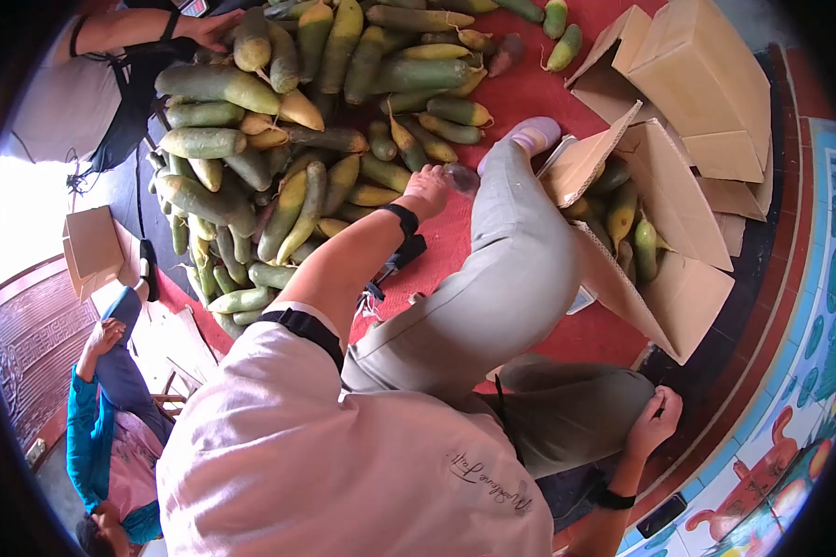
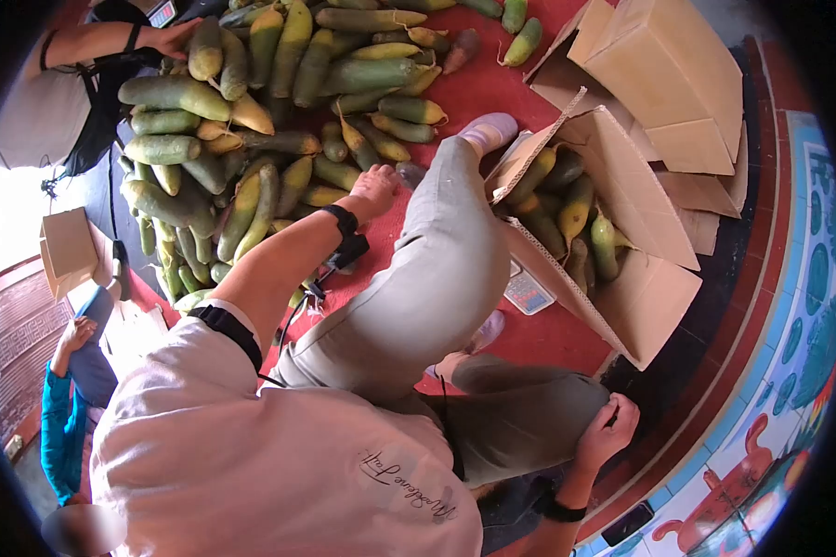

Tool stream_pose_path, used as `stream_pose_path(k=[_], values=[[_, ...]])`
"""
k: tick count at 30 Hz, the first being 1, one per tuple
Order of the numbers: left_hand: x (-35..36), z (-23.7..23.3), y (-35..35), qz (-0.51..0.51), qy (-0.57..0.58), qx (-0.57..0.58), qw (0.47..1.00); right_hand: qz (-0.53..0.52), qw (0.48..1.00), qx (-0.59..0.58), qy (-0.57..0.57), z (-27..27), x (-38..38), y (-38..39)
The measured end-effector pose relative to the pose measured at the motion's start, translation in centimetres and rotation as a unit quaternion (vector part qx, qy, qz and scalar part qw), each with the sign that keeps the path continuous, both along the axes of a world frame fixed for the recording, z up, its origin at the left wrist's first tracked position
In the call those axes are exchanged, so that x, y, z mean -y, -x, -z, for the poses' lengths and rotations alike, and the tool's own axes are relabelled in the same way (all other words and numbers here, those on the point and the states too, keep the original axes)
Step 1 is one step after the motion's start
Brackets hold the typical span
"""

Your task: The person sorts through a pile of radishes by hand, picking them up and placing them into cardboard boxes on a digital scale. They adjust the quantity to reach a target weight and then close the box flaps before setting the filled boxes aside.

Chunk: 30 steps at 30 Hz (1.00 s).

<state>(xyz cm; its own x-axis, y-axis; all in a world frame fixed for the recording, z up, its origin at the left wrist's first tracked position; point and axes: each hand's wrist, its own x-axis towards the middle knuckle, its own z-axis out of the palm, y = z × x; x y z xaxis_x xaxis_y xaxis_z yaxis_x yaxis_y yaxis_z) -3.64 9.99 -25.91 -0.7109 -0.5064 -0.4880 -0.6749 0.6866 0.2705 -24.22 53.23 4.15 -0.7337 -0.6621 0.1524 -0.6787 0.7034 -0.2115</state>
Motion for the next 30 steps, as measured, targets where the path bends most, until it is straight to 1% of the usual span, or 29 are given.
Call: stream_pose_path(k=[1,3,5,7,8,9,11,12,13,15,16,17,18,19,21,22,23,25,26,27,29,30], values=[[0.0,0.1,0.7,0.002,-0.005,0.000,1.000,0.002,1.000,0.000,-0.005,-0.1,0.1,0.1],[0.1,0.0,2.1,0.075,0.067,-0.015,0.995,0.010,1.000,0.016,-0.016,-0.3,0.4,0.1],[0.0,1.1,3.2,0.082,0.056,0.001,0.995,0.020,0.999,0.022,-0.021,-0.3,0.8,0.1],[-0.5,2.9,3.5,0.114,0.122,-0.047,0.985,0.030,0.999,0.030,-0.026,-0.4,1.1,0.2],[-0.8,3.2,3.6,0.114,0.144,-0.061,0.981,0.033,0.999,0.031,-0.026,-0.4,1.3,0.2],[-0.8,3.5,4.1,0.117,0.140,-0.061,0.981,0.034,0.999,0.033,-0.027,-0.4,1.4,0.3],[-0.3,3.6,4.9,0.130,0.111,0.036,0.985,0.036,0.998,0.038,-0.030,-0.4,1.5,0.3],[-0.1,3.5,5.0,0.149,0.141,0.042,0.978,0.034,0.998,0.040,-0.028,-0.4,1.7,0.4],[0.0,3.0,5.1,0.151,0.140,0.044,0.978,0.035,0.998,0.042,-0.029,-0.5,1.8,0.4],[0.0,2.0,5.1,0.188,0.137,0.074,0.970,0.028,0.998,0.043,-0.040,-0.6,2.1,0.4],[-0.1,2.7,4.7,0.190,0.138,0.074,0.969,0.030,0.998,0.043,-0.038,-0.6,2.3,0.4],[-0.4,4.2,4.1,0.194,0.147,0.047,0.969,0.024,0.998,0.038,-0.034,-0.5,2.4,0.4],[-0.6,4.7,3.7,0.200,0.154,0.020,0.967,0.019,0.999,0.033,-0.030,-0.5,2.5,0.3],[-0.9,5.2,3.3,0.204,0.155,0.018,0.967,0.024,0.999,0.032,-0.030,-0.8,2.7,0.2],[-1.2,5.0,2.7,0.180,0.132,-0.003,0.975,0.023,0.999,0.043,-0.022,-1.0,3.4,-0.1],[-1.3,4.9,2.2,0.210,0.162,-0.011,0.964,0.028,0.999,0.041,-0.018,-1.0,3.4,-0.1],[-1.4,3.8,2.0,0.214,0.166,-0.014,0.963,0.027,0.999,0.037,-0.016,-1.0,3.4,-0.1],[-1.4,0.3,1.5,0.181,0.120,-0.003,0.976,0.029,0.999,0.032,-0.009,-0.9,3.1,-0.1],[-1.1,-0.4,0.8,0.165,0.109,0.019,0.980,0.021,0.999,0.026,-0.010,-0.9,3.0,0.0],[-0.8,-1.1,0.1,0.169,0.114,0.016,0.979,0.014,1.000,0.021,-0.011,-0.8,2.8,0.0],[0.1,-2.8,-1.2,-0.002,0.066,0.014,0.998,0.011,1.000,0.013,-0.002,-0.6,2.5,0.0],[0.9,-4.8,-1.6,-0.034,0.059,-0.002,0.998,0.003,1.000,0.009,0.002,-0.6,2.4,-0.1]])
